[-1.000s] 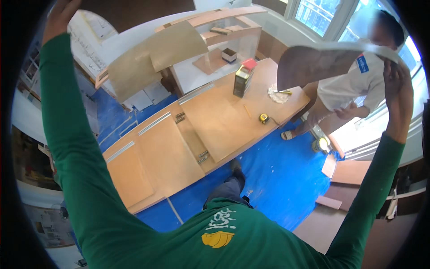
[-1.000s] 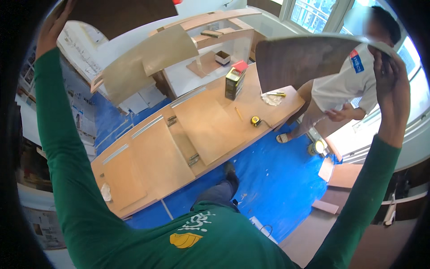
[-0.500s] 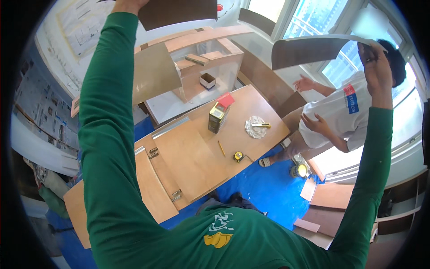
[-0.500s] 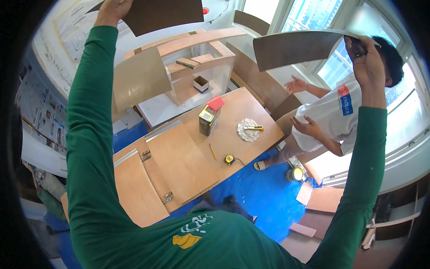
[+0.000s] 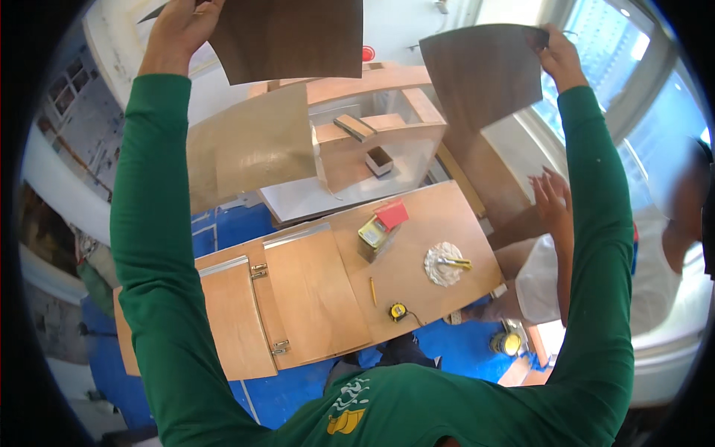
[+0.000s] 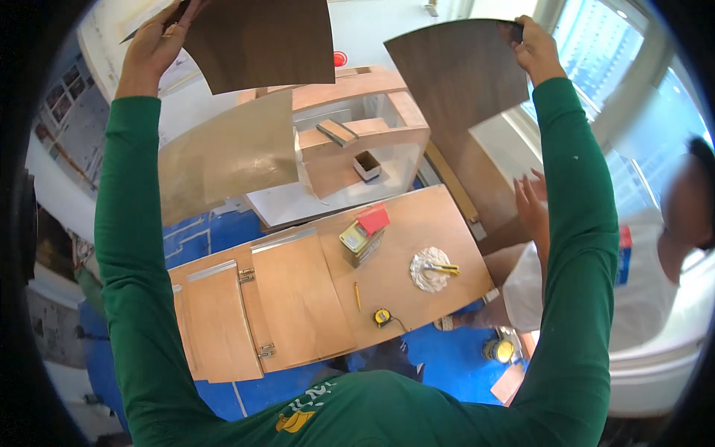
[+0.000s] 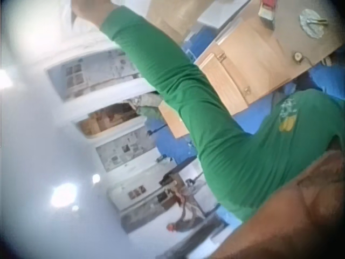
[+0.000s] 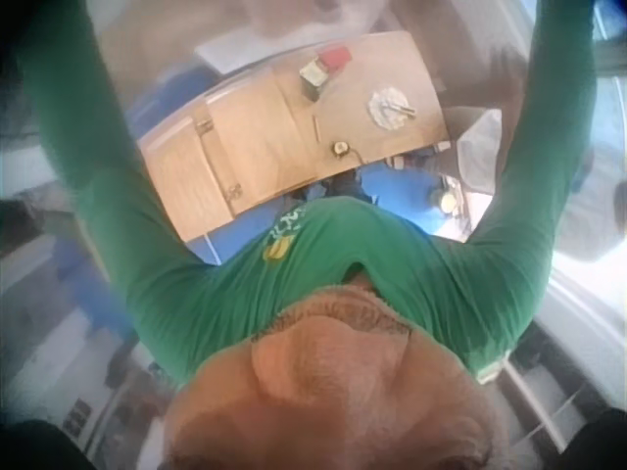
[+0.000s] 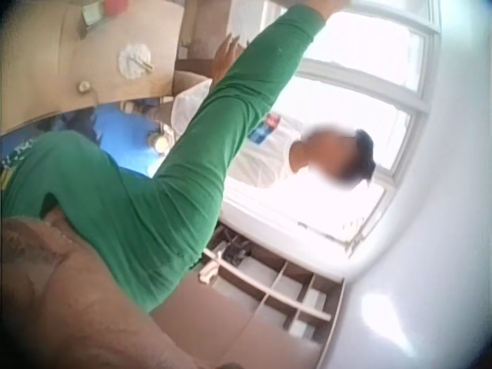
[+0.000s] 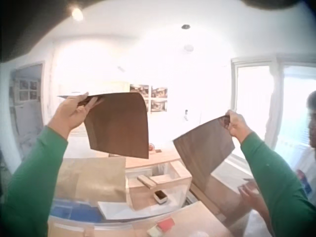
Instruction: The person wipes wooden cabinet doors with a cloth and then applies glue from a tin using a small red scraper to spread it over the surface.
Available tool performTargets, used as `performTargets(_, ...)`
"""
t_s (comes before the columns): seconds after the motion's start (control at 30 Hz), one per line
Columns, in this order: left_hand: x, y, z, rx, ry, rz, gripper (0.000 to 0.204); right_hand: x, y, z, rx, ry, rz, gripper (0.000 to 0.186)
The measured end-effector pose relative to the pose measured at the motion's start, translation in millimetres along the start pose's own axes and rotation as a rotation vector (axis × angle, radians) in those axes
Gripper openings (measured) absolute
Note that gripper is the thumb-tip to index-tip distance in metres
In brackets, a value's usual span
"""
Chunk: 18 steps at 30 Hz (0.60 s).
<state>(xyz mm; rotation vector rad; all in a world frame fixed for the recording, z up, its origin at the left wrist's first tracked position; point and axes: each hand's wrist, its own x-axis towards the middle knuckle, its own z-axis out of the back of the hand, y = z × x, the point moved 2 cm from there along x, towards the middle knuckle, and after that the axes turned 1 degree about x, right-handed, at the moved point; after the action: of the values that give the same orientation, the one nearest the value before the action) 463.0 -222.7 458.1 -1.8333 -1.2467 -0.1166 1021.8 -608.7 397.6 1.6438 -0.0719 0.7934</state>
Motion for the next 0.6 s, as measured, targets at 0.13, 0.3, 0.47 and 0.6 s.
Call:
performTargets(0.13, 50.8, -41.2, 49.0, -0.114, 0.195, 0.077, 0.042, 173.3, -60.5, 17.2, 0.478, 0.176, -0.096, 0.043)
performTargets(0.3, 42.3, -28.8, 31.5, 0.098, 0.24, 0.019, 0.043, 72.3, -242.6, -78.6, -0.881, 0.123, 0.206, 0.029)
performTargets(0.47, -6.6, 100.2, 32.6, 0.119, 0.09, -0.246, 0.041, 59.0, -424.7, -42.2, 0.651, -0.236, -0.533, 0.026)
performTargets(0.6, -20.2, 175.8, 69.1, 0.068, 0.034, -0.184, 0.036, -13.0, -513.2, -57.2, 0.498, -0.388, -0.773, 0.029)
